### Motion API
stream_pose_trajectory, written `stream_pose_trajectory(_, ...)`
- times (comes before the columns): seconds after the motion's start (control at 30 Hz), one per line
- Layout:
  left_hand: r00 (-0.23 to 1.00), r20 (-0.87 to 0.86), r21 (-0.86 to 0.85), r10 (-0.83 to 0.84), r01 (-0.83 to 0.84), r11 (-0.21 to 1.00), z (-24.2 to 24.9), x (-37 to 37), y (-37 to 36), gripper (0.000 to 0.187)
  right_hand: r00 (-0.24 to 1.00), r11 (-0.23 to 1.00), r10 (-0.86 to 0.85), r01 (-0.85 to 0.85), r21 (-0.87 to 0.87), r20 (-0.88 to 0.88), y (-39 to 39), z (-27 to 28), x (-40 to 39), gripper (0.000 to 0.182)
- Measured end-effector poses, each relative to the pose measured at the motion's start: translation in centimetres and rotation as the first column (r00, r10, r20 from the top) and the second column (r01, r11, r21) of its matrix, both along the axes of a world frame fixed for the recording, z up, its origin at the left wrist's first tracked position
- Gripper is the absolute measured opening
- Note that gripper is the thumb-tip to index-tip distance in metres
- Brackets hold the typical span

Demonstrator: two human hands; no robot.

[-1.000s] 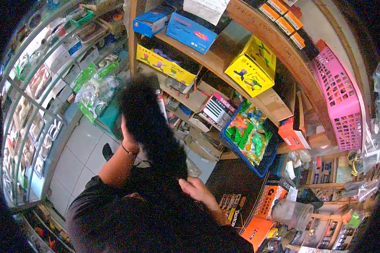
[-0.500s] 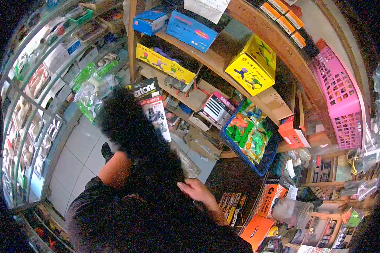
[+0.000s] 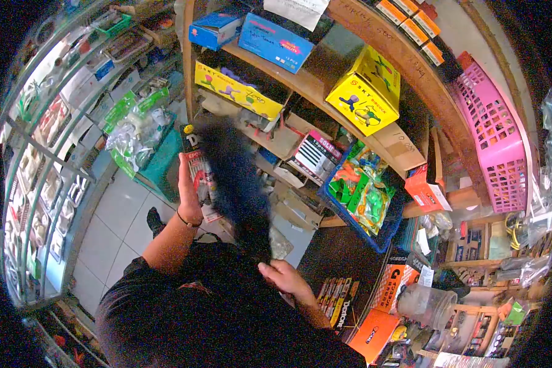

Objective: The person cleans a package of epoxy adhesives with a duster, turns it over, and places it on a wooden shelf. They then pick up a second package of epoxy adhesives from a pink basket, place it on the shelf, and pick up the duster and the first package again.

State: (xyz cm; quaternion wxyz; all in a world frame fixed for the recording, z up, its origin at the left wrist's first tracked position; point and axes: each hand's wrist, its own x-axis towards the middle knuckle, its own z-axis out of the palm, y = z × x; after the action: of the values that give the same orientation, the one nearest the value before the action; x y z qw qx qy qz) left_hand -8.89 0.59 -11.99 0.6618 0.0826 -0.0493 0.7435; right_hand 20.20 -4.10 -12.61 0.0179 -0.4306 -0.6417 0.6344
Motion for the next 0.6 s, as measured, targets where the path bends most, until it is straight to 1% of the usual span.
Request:
stream_pose_trajectory(0.03,0.967,-0.231,-0.002,-0.109,0.111,0.994,2.0,1.2,0.7,0.065,0.987,0.983,0.082,-0.103,0.149,0.140,-0.2,0.3,-0.1,0.046)
stream_pose_trajectory(0.07,0.976,-0.194,-0.082,-0.098,0.083,0.993,1.8,1.4,0.7,0.065,0.987,0.984,0.077,-0.097,0.147,0.140,-0.3,0.2,-0.2,0.046)
stream_pose_trajectory(0.1,0.984,-0.158,-0.163,-0.081,0.055,0.985,1.6,1.6,0.8,0.066,0.995,0.987,0.025,-0.040,0.156,0.094,-0.5,0.1,-0.4,0.046)
stream_pose_trajectory(0.13,0.992,-0.093,-0.071,-0.081,0.075,0.995,0.8,1.0,0.7,0.065,0.999,0.987,-0.025,0.018,0.161,0.047,-0.6,0.1,-0.6,0.046)
stream_pose_trajectory(0.17,0.995,-0.027,0.024,-0.094,0.095,0.995,0.0,0.4,0.6,0.064,0.998,0.987,-0.027,0.019,0.158,0.049,-0.8,0.4,-0.9,0.046)
stream_pose_trajectory(0.2,0.992,0.035,0.118,-0.119,0.114,0.986,-0.2,-0.1,0.5,0.064,0.998,0.996,-0.068,0.066,0.063,0.018,-0.8,1.1,-1.4,0.045)
stream_pose_trajectory(0.23,0.990,0.091,0.112,-0.107,0.096,0.989,-0.3,0.0,0.4,0.063,0.994,0.993,-0.111,0.110,-0.032,-0.010,-0.8,1.5,-1.6,0.045)
stream_pose_trajectory(0.27,0.994,0.015,0.051,-0.104,0.103,0.993,-0.2,0.4,0.6,0.060,0.994,0.993,-0.112,0.111,-0.030,-0.011,-0.7,1.3,-1.4,0.045)
stream_pose_trajectory(0.3,0.992,-0.062,-0.009,-0.110,0.109,0.994,0.4,0.8,0.7,0.057,0.998,0.998,0.023,-0.026,0.052,0.051,-0.6,0.9,-1.0,0.044)
stream_pose_trajectory(0.33,0.987,-0.126,-0.040,-0.101,0.097,0.994,1.1,0.9,0.5,0.055,0.981,0.978,0.151,-0.166,0.125,0.124,-0.5,0.7,-0.7,0.043)
stream_pose_trajectory(0.37,0.977,-0.190,-0.071,-0.096,0.084,0.994,2.1,1.0,0.2,0.053,0.981,0.978,0.150,-0.166,0.126,0.127,-0.7,0.6,-0.8,0.043)
stream_pose_trajectory(0.4,0.963,-0.253,-0.100,-0.094,0.070,0.993,3.1,1.1,-0.1,0.052,0.997,0.995,0.031,-0.037,0.094,0.065,-1.0,0.4,-1.2,0.043)
stream_pose_trajectory(0.43,0.969,-0.247,-0.288,0.018,-0.091,0.953,4.0,1.2,-0.4,0.054,0.996,0.995,-0.089,0.089,0.054,0.007,-1.2,0.3,-1.4,0.043)
stream_pose_trajectory(0.47,0.956,-0.263,-0.463,0.130,-0.243,0.852,4.4,1.2,-0.6,0.058,0.996,0.995,-0.083,0.083,0.055,0.009,-1.2,0.4,-1.5,0.043)
stream_pose_trajectory(0.5,0.994,-0.107,0.031,-0.023,0.027,0.999,-4.4,-1.1,0.7,0.057,0.994,0.994,-0.105,0.104,-0.019,-0.022,-1.1,0.6,-1.7,0.043)
stream_pose_trajectory(0.53,0.960,-0.269,-0.226,0.073,-0.137,0.964,-1.0,-0.1,-0.1,0.057,0.990,0.988,-0.130,0.125,-0.093,-0.053,-0.9,0.7,-1.8,0.043)
stream_pose_trajectory(0.57,0.981,-0.189,-0.191,0.042,-0.079,0.978,1.3,0.8,-0.3,0.055,0.990,0.988,-0.128,0.123,-0.092,-0.053,-0.9,0.6,-1.7,0.043)
stream_pose_trajectory(0.6,0.994,-0.108,-0.150,0.005,-0.021,0.988,2.5,1.2,-0.4,0.054,1.000,0.999,-0.012,0.012,0.030,0.002,-0.8,0.4,-1.4,0.043)
